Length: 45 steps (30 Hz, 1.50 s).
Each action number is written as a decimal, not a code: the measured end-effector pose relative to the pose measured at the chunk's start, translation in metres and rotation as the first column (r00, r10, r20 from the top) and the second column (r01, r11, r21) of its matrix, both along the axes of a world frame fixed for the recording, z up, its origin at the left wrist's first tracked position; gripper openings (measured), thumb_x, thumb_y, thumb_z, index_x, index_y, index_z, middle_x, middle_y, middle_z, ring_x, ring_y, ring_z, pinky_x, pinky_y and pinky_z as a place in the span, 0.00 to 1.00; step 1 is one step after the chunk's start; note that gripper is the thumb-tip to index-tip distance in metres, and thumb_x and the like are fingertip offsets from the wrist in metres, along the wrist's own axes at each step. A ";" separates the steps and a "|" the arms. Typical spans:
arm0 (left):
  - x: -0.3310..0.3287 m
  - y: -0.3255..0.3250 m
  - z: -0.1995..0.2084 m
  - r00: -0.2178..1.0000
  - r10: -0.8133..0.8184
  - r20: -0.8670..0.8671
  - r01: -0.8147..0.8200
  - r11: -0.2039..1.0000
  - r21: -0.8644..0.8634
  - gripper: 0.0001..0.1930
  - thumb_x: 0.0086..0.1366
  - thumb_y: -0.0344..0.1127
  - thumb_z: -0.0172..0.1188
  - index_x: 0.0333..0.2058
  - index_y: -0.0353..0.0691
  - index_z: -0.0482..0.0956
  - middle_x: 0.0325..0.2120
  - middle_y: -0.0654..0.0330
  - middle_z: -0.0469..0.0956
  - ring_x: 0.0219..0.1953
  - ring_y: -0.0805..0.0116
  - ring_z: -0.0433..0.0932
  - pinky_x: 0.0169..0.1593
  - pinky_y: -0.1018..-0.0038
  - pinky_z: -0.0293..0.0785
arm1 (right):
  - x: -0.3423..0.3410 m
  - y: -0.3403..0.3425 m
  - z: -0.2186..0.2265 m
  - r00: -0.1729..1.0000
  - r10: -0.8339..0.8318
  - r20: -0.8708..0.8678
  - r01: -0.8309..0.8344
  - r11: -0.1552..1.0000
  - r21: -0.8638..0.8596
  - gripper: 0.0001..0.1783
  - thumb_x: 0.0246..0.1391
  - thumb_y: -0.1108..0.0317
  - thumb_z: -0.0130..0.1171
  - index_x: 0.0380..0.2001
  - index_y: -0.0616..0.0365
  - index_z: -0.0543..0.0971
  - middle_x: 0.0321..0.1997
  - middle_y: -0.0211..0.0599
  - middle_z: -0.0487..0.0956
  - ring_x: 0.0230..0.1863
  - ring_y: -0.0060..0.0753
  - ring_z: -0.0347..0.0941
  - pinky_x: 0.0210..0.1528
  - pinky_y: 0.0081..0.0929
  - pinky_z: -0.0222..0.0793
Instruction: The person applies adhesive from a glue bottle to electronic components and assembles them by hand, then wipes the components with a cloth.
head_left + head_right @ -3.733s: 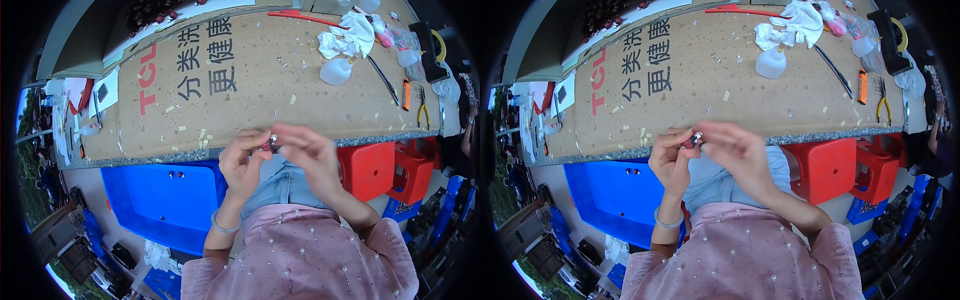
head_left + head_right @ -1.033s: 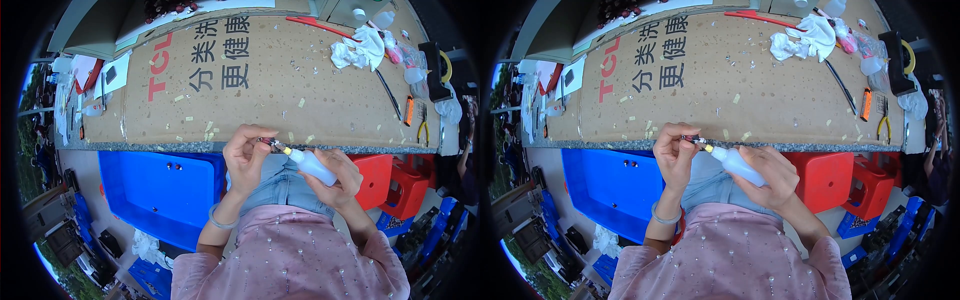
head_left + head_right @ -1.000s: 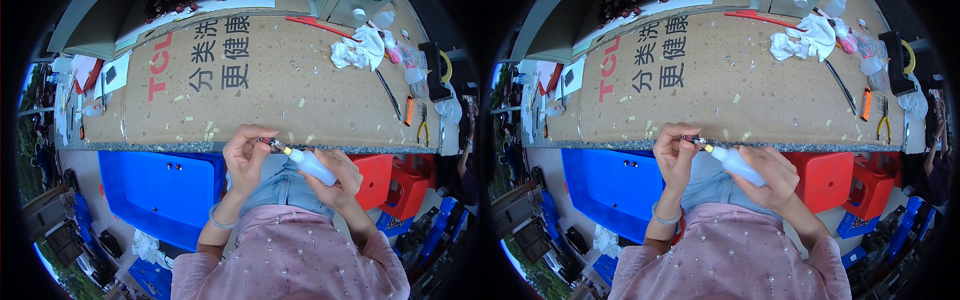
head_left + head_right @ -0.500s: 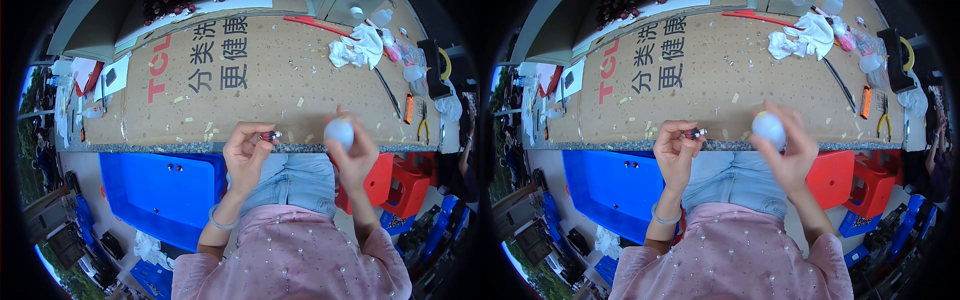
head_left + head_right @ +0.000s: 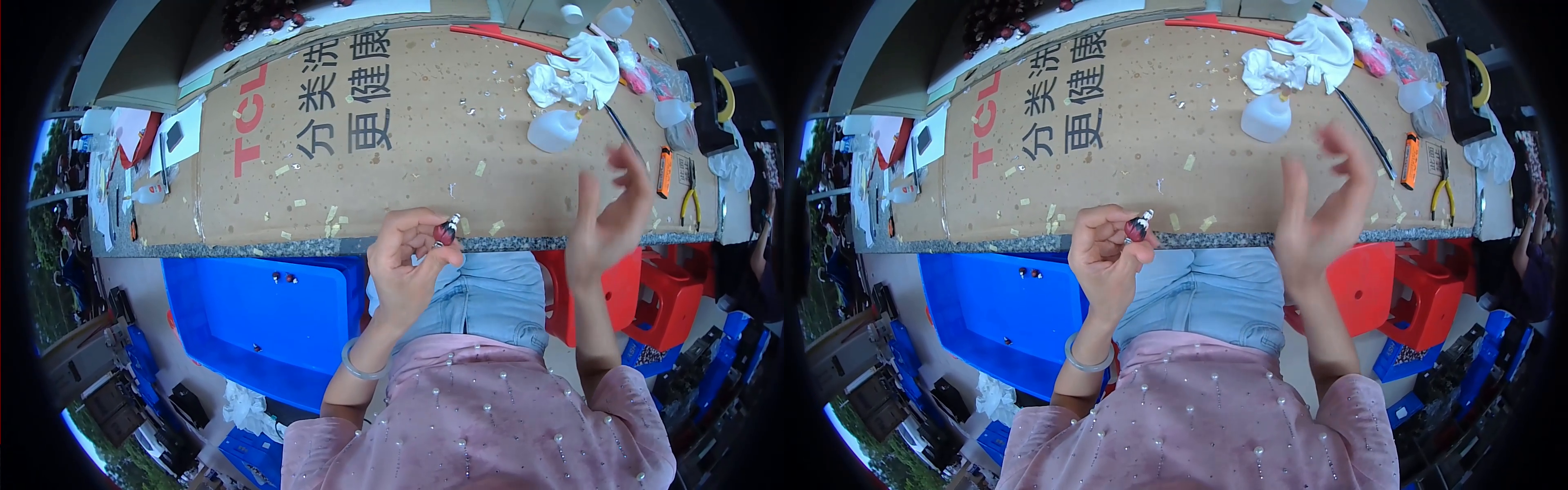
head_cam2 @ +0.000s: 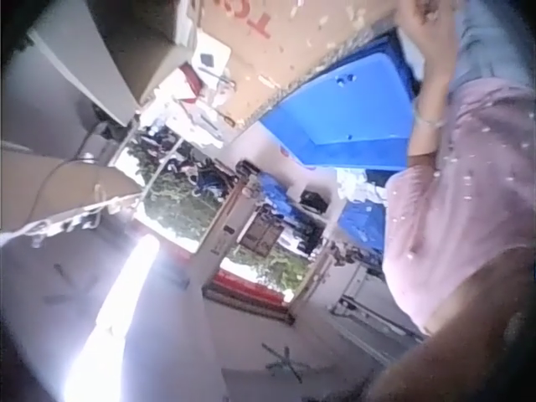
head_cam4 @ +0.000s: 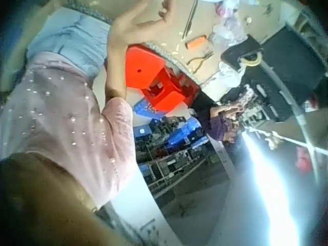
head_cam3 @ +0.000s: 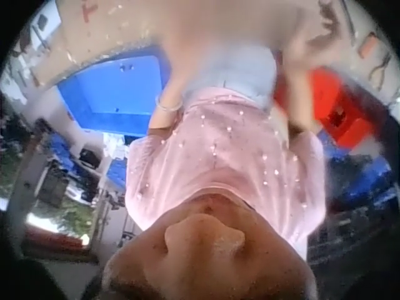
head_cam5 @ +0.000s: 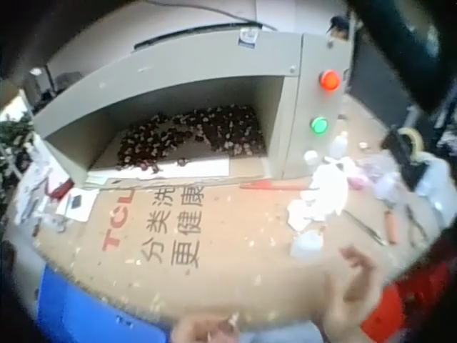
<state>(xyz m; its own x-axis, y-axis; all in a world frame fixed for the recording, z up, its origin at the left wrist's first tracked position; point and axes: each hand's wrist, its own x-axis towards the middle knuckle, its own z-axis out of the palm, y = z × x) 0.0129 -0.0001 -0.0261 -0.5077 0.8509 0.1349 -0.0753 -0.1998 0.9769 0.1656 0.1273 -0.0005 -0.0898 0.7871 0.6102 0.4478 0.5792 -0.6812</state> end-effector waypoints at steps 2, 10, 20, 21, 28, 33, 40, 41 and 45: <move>0.007 -0.002 -0.003 0.999 -0.032 -0.002 0.032 0.999 0.021 0.17 0.52 0.16 0.60 0.40 0.32 0.69 0.25 0.56 0.79 0.24 0.79 0.76 0.24 0.87 0.65 | 0.006 -0.032 0.003 0.942 0.255 -0.219 -0.316 0.894 -0.319 0.19 0.49 0.77 0.59 0.47 0.66 0.72 0.41 0.38 0.76 0.40 0.24 0.71 0.45 0.20 0.66; 0.027 0.002 -0.001 0.995 -0.026 -0.097 0.027 1.000 0.009 0.18 0.52 0.17 0.62 0.41 0.33 0.69 0.25 0.57 0.79 0.24 0.79 0.76 0.24 0.86 0.64 | -0.004 -0.047 -0.007 0.615 0.099 -0.783 -0.789 0.102 -0.606 0.12 0.53 0.75 0.56 0.41 0.66 0.75 0.37 0.34 0.77 0.36 0.20 0.74 0.40 0.18 0.70; -0.009 -0.002 0.011 0.657 -0.421 0.626 0.550 0.835 -0.015 0.19 0.59 0.35 0.61 0.42 0.35 0.62 0.33 0.41 0.77 0.21 0.69 0.77 0.24 0.85 0.63 | -0.011 0.003 0.006 0.445 0.448 -0.775 -0.790 -0.211 -0.575 0.09 0.40 0.76 0.67 0.29 0.65 0.81 0.35 0.36 0.73 0.33 0.21 0.71 0.35 0.19 0.68; -0.012 -0.001 0.010 0.611 -0.472 0.636 0.594 0.804 0.026 0.19 0.58 0.35 0.62 0.42 0.36 0.62 0.33 0.42 0.77 0.22 0.69 0.77 0.24 0.85 0.64 | -0.013 0.005 0.005 0.406 0.506 -0.761 -0.758 -0.279 -0.589 0.08 0.41 0.76 0.67 0.29 0.64 0.81 0.34 0.36 0.73 0.33 0.21 0.71 0.35 0.19 0.67; -0.020 -0.012 -0.004 0.629 -0.366 0.686 0.487 0.873 0.020 0.20 0.56 0.29 0.63 0.46 0.32 0.68 0.38 0.51 0.77 0.38 0.68 0.76 0.43 0.76 0.72 | -0.022 -0.013 0.009 0.541 0.471 -0.697 -0.740 -0.127 -0.660 0.21 0.44 0.77 0.63 0.45 0.67 0.75 0.38 0.36 0.75 0.38 0.24 0.74 0.44 0.22 0.71; -0.016 -0.025 0.005 0.601 -0.239 0.763 0.394 0.919 -0.022 0.15 0.55 0.26 0.63 0.42 0.31 0.74 0.38 0.53 0.78 0.41 0.68 0.76 0.45 0.76 0.72 | -0.017 -0.032 0.010 0.638 0.324 -0.698 -0.718 -0.077 -0.692 0.23 0.45 0.79 0.57 0.48 0.71 0.72 0.49 0.46 0.76 0.45 0.28 0.75 0.48 0.24 0.71; -0.019 -0.034 0.007 0.646 -0.280 0.710 0.468 0.880 -0.079 0.12 0.54 0.26 0.63 0.38 0.32 0.75 0.31 0.54 0.80 0.36 0.65 0.80 0.42 0.72 0.76 | -0.021 -0.024 0.003 0.606 0.312 -0.732 -0.655 -0.327 -0.682 0.19 0.44 0.81 0.57 0.43 0.71 0.76 0.40 0.47 0.79 0.38 0.29 0.78 0.43 0.24 0.73; -0.019 -0.035 0.007 0.645 -0.279 0.711 0.469 0.880 -0.080 0.12 0.54 0.26 0.63 0.38 0.32 0.75 0.31 0.54 0.80 0.36 0.65 0.80 0.42 0.72 0.76 | -0.021 -0.023 0.002 0.607 0.324 -0.726 -0.639 -0.345 -0.688 0.19 0.43 0.81 0.58 0.43 0.71 0.76 0.39 0.47 0.80 0.37 0.28 0.78 0.43 0.24 0.74; -0.018 -0.039 0.004 0.684 -0.292 0.668 0.474 0.874 -0.103 0.11 0.55 0.24 0.62 0.38 0.32 0.74 0.31 0.54 0.80 0.35 0.65 0.80 0.42 0.72 0.76 | -0.021 -0.024 0.001 0.616 0.333 -0.714 -0.597 -0.394 -0.699 0.19 0.43 0.82 0.61 0.43 0.70 0.76 0.38 0.46 0.80 0.36 0.27 0.78 0.41 0.24 0.74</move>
